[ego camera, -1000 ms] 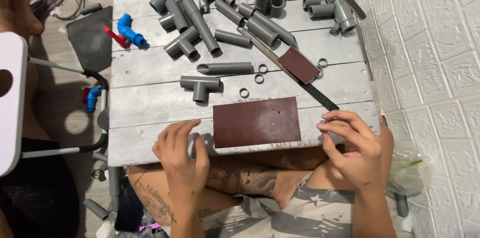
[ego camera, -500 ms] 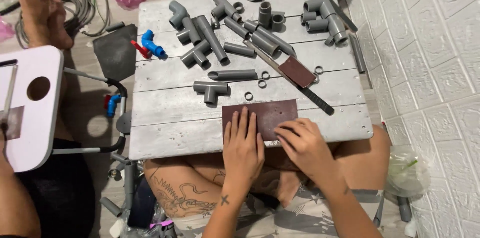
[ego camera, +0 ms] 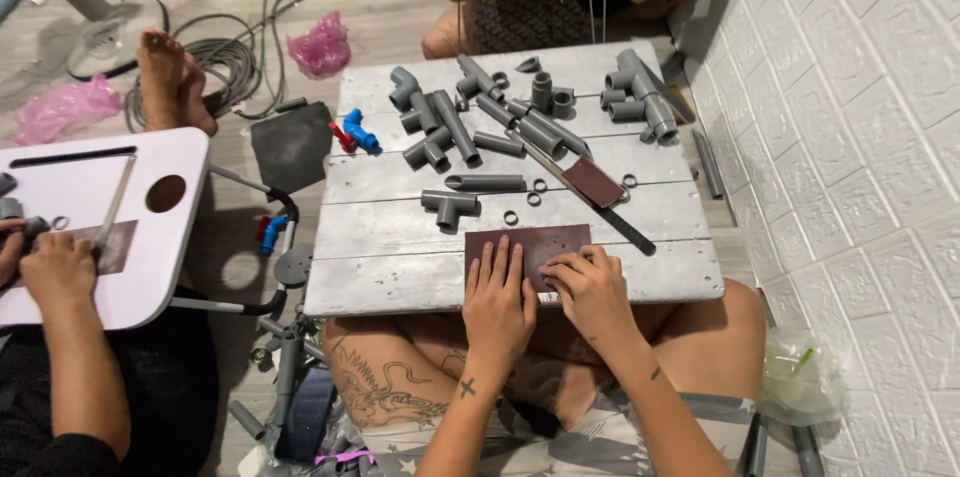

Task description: Sanding the edges of small plastic rings on a sheet of sandpaper to smooth them.

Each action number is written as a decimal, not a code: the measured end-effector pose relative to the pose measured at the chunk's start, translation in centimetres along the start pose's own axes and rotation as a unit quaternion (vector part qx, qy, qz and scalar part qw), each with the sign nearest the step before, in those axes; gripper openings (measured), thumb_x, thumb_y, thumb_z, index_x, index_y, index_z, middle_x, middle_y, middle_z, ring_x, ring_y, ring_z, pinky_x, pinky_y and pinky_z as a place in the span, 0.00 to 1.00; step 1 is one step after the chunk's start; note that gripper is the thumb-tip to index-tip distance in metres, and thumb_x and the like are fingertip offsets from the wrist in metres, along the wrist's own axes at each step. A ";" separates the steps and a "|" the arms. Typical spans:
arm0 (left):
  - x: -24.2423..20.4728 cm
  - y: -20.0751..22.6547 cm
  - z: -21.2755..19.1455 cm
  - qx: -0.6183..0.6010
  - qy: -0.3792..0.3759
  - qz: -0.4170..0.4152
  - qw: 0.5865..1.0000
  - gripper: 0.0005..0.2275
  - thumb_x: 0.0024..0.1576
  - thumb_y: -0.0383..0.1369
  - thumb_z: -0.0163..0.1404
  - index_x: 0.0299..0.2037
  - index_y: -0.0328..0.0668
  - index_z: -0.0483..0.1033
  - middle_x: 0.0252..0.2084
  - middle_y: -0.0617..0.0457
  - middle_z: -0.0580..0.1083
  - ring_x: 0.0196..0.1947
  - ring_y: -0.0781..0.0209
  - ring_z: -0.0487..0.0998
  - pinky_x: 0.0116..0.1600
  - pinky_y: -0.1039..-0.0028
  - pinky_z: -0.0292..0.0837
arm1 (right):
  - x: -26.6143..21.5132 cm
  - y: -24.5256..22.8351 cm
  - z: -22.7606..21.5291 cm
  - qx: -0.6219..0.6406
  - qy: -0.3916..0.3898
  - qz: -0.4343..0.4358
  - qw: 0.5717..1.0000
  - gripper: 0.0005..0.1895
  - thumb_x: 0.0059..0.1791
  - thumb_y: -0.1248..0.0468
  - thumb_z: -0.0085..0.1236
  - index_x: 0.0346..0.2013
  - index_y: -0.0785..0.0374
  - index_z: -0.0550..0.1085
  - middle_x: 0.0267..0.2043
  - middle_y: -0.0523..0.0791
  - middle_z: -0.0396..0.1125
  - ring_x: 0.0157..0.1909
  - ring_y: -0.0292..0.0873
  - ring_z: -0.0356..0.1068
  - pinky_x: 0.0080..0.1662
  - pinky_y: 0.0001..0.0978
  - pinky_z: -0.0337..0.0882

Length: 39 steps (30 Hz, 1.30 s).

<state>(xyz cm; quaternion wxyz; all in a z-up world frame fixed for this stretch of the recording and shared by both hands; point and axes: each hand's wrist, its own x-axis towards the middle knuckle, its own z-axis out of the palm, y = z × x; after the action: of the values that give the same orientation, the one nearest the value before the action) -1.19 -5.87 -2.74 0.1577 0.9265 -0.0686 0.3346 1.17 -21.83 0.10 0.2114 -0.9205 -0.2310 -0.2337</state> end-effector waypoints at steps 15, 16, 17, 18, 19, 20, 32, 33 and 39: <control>-0.3 -0.2 0.0 0.018 0.006 0.021 1.000 0.21 0.58 0.36 0.44 0.62 0.44 0.72 0.65 0.47 0.69 0.67 0.48 0.67 0.70 0.60 0.54 | -1.0 -0.4 0.7 -0.033 0.017 0.025 0.999 0.04 0.51 0.58 0.61 0.39 0.42 0.78 0.41 0.30 0.70 0.56 0.40 0.60 0.55 0.43 0.52; -0.2 -0.2 0.0 0.018 0.004 0.018 1.000 0.21 0.59 0.36 0.43 0.63 0.45 0.72 0.66 0.47 0.69 0.67 0.48 0.67 0.70 0.60 0.53 | -1.0 -0.4 0.8 -0.035 0.014 0.029 0.999 0.05 0.50 0.58 0.62 0.39 0.41 0.78 0.42 0.30 0.70 0.56 0.39 0.60 0.55 0.43 0.52; -0.2 -0.1 0.0 0.018 0.001 0.015 1.000 0.21 0.59 0.37 0.43 0.63 0.45 0.72 0.66 0.47 0.69 0.67 0.49 0.66 0.70 0.60 0.53 | -1.0 -0.4 0.8 -0.036 0.011 0.033 0.999 0.05 0.49 0.57 0.62 0.39 0.41 0.78 0.42 0.29 0.70 0.57 0.39 0.60 0.55 0.43 0.52; -0.3 -0.1 0.1 0.017 0.001 0.014 1.000 0.21 0.59 0.37 0.43 0.63 0.45 0.72 0.66 0.47 0.69 0.67 0.49 0.66 0.70 0.60 0.53 | -1.0 -0.4 0.7 -0.037 0.010 0.033 0.999 0.05 0.49 0.57 0.62 0.39 0.41 0.78 0.42 0.29 0.70 0.57 0.39 0.60 0.55 0.43 0.52; -0.4 -0.1 0.1 0.017 -0.001 0.012 1.000 0.21 0.59 0.37 0.43 0.63 0.45 0.72 0.66 0.47 0.69 0.67 0.49 0.66 0.70 0.60 0.52 | -1.1 -0.4 0.7 -0.038 0.005 0.033 0.999 0.05 0.50 0.57 0.62 0.39 0.40 0.77 0.43 0.29 0.70 0.57 0.39 0.59 0.54 0.43 0.52; -0.4 -0.1 0.1 0.018 -0.001 0.011 1.000 0.21 0.59 0.37 0.43 0.63 0.45 0.72 0.66 0.47 0.69 0.68 0.49 0.66 0.71 0.60 0.52 | -1.0 -0.4 0.7 -0.039 0.002 0.032 0.999 0.05 0.50 0.57 0.61 0.40 0.40 0.77 0.43 0.29 0.70 0.57 0.39 0.58 0.54 0.43 0.52; -0.5 -0.2 0.2 0.003 -0.010 0.009 1.000 0.21 0.60 0.36 0.43 0.63 0.43 0.71 0.66 0.45 0.69 0.67 0.47 0.66 0.70 0.59 0.53 | -1.0 0.7 1.6 -0.061 -0.056 0.034 0.996 0.05 0.52 0.57 0.59 0.42 0.41 0.76 0.44 0.32 0.70 0.60 0.44 0.59 0.55 0.51 0.54; -0.5 -0.2 0.2 0.002 -0.012 0.008 1.000 0.21 0.60 0.36 0.43 0.63 0.43 0.71 0.66 0.45 0.69 0.67 0.47 0.66 0.70 0.59 0.53 | -0.9 0.7 1.4 -0.061 -0.058 0.036 0.996 0.05 0.52 0.57 0.59 0.42 0.41 0.76 0.44 0.32 0.70 0.60 0.44 0.59 0.55 0.51 0.54; -0.5 -0.5 0.1 0.017 -0.019 0.020 0.999 0.21 0.60 0.37 0.43 0.63 0.43 0.70 0.67 0.45 0.68 0.68 0.47 0.65 0.70 0.58 0.54 | -0.3 0.6 0.9 -0.102 -0.085 0.021 0.991 0.08 0.49 0.59 0.62 0.42 0.41 0.76 0.44 0.33 0.72 0.60 0.45 0.61 0.54 0.52 0.57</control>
<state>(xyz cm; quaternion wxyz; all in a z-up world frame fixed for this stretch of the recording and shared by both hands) -1.38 -5.45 -3.20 0.1338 0.9336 -0.0845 0.3214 1.52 -21.95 -0.91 0.1011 -0.9586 -0.2034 -0.1719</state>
